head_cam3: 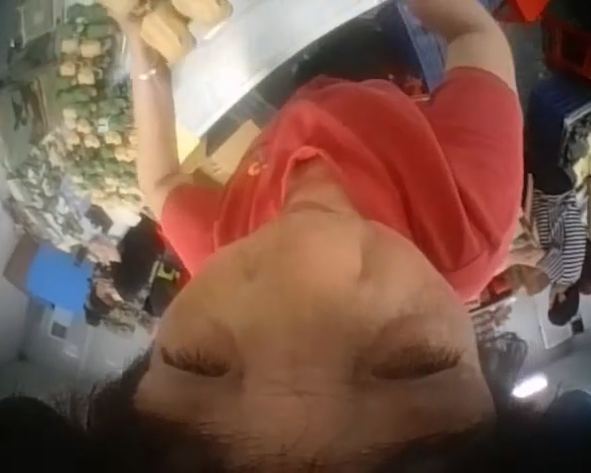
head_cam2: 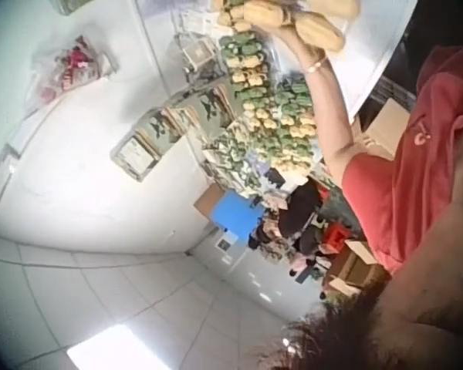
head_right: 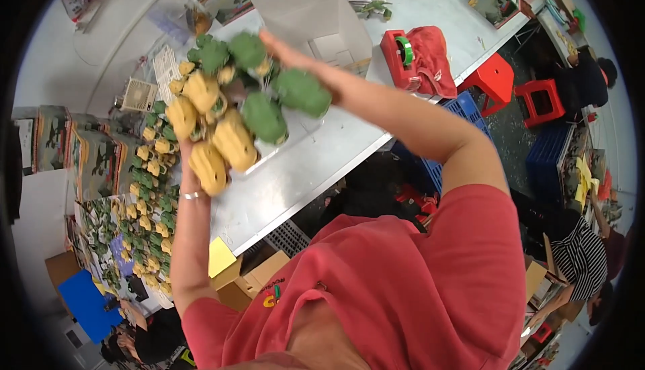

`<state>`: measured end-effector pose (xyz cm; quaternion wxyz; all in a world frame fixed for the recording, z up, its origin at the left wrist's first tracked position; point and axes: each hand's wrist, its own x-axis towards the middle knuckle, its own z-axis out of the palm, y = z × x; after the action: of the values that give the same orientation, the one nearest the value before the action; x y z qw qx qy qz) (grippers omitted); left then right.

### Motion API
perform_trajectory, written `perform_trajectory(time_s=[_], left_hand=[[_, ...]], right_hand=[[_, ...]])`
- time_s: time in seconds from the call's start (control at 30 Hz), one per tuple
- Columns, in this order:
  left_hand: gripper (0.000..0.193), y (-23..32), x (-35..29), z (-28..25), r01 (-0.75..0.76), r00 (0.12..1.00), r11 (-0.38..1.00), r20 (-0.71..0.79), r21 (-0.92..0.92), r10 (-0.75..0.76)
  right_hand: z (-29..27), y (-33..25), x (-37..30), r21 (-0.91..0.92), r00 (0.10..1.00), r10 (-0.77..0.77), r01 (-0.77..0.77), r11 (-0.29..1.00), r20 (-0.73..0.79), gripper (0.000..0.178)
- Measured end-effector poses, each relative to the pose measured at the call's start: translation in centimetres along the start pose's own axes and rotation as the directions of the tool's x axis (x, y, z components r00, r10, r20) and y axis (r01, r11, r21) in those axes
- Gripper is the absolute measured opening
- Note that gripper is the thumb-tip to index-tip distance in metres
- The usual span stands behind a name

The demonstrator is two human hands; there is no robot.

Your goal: Packing toy dinosaurs into display boxes at a factory workstation.

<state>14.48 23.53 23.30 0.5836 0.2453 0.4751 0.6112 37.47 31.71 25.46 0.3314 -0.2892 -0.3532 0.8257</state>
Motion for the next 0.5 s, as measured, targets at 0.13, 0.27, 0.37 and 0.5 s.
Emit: perform_trajectory(time_s=[0.13,0.27,0.37,0.5], left_hand=[[0.046,3.0,5.0,7.9,0.115,0.958,0.992,0.268,-0.044,-0.099],[0.069,3.4,8.7,15.8,0.117,0.982,0.988,0.135,0.099,-0.130],[0.073,2.0,10.8,18.4,0.072,0.945,0.993,0.311,0.094,-0.099],[0.078,-0.5,12.4,21.5,0.062,0.957,0.991,0.275,0.121,-0.093]], right_hand=[[-7.6,-7.9,1.8,-0.181,0.985,-0.090,0.062,0.981,-0.150,0.078],[-10.9,-12.7,1.8,-0.060,0.929,-0.250,0.243,0.968,-0.272,0.072],[-14.2,-13.5,2.7,0.083,0.925,-0.225,0.261,0.962,-0.306,0.073],[-17.0,-12.4,1.5,0.040,0.815,-0.382,0.442,0.896,-0.436,0.063]])
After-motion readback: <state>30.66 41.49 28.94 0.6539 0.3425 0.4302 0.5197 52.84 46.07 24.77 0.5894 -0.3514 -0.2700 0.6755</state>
